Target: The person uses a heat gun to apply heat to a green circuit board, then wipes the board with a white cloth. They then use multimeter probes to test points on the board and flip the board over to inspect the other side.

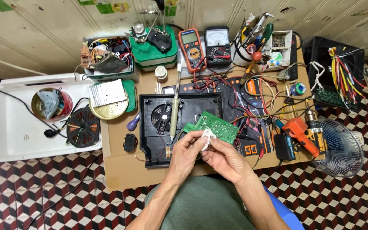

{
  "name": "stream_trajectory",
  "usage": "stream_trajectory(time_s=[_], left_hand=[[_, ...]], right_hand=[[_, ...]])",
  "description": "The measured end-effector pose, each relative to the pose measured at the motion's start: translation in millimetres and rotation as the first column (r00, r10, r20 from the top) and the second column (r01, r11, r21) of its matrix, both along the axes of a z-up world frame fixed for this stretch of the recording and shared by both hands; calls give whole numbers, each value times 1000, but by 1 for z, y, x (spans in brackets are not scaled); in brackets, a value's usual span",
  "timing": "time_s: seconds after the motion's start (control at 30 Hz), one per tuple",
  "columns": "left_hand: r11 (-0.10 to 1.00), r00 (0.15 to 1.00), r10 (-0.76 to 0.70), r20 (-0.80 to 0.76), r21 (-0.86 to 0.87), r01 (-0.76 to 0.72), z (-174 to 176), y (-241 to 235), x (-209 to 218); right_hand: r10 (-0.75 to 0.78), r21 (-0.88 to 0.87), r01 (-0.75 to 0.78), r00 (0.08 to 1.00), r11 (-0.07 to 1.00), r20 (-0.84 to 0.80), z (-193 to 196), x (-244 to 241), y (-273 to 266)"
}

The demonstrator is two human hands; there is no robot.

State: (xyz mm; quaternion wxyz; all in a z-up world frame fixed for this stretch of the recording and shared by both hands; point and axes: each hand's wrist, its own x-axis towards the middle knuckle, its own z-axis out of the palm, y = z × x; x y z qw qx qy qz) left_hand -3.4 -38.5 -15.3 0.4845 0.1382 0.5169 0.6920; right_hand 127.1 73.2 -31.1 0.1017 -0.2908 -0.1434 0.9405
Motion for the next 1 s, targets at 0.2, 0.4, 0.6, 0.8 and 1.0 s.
stream_trajectory(time_s=[0.2, 0.4, 0.6, 0.8, 1.0], left_hand=[[973, 972, 209, -107, -74, -218, 22, 19, 10], [956, 957, 284, -64, -63, -288, 23, 20, -5], [954, 927, 298, 227, -39, -297, 29, 12, -19], [989, 990, 130, -48, -70, -133, 12, -3, -5], [993, 994, -109, -28, 48, 110, 26, -9, -17]], right_hand=[[-26, -31, 26, 1000, 999, 1, 17, -20, -3], [-23, -20, 22, 1000, 1000, -6, 9, -25, -8], [-50, -95, 50, 999, 994, 3, 24, -25, -5], [-40, -47, 43, 997, 998, 71, 9, -23, -8], [-68, -11, 70, 986, 997, 154, 25, -27, -5]])
